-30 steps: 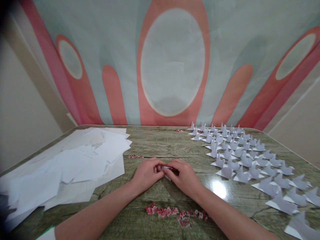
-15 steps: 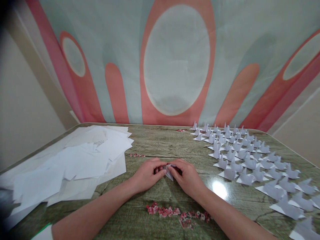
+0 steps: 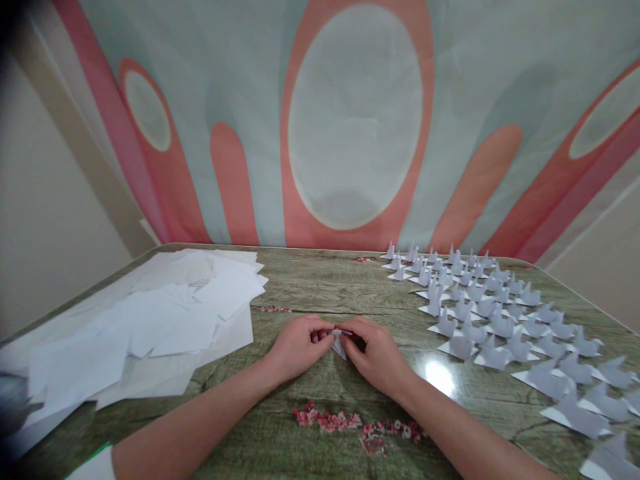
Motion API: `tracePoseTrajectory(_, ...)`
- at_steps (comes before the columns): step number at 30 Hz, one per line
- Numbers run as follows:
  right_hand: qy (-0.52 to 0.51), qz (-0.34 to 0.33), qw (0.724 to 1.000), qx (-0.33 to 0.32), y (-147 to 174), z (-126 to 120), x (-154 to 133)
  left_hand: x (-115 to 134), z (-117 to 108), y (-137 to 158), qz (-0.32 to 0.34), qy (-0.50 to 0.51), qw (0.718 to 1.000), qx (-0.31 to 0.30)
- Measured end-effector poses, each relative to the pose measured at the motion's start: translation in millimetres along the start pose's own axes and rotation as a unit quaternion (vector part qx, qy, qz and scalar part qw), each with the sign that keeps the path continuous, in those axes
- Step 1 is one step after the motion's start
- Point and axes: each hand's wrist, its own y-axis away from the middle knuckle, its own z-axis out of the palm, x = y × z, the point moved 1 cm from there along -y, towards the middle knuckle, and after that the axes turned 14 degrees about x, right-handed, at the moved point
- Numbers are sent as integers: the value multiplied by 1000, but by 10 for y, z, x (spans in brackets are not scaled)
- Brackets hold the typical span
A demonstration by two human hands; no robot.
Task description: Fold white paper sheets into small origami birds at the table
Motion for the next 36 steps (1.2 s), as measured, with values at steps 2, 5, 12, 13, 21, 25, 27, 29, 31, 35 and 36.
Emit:
tracePoseTrajectory(2,-1,1,1000,-3,0,-2,1,0,4,-5,-3,-6,1000,-3)
tracePoseTrajectory(5,-3,-1,1000,-8,-1,-6,-1,1,-1,-10,2,-18,1000,-7)
tracePoseTrajectory(12,-8,-4,1000,-12,-1,-4,16,37,-46,18,41,-77,996,-8)
tracePoseTrajectory(13,-8,-6,1000,-14,0,-4,22,43,-51,24,51,-85,995,-8)
tracePoseTrajectory(21,-11,-21,1000,-15,17,5,71,69,-31,60,122,-181,976,-19)
tracePoseTrajectory(25,-5,-31,999,-15,21,10,82,93,-38,55,140,-218,965,-28)
tracePoseTrajectory(27,-2,-34,999,-14,21,10,77,101,-47,53,142,-220,965,-30)
tracePoseTrajectory(29,-1,-33,999,-12,22,10,63,103,-53,54,139,-218,965,-29)
tracePoseTrajectory(31,2,-31,999,-8,24,6,39,98,-54,55,134,-214,967,-25)
tracePoseTrajectory(35,12,-36,999,-4,24,-12,-37,86,-50,57,127,-201,971,-17)
tracePoseTrajectory(36,15,-38,999,-5,23,-16,-57,84,-50,57,125,-198,972,-19)
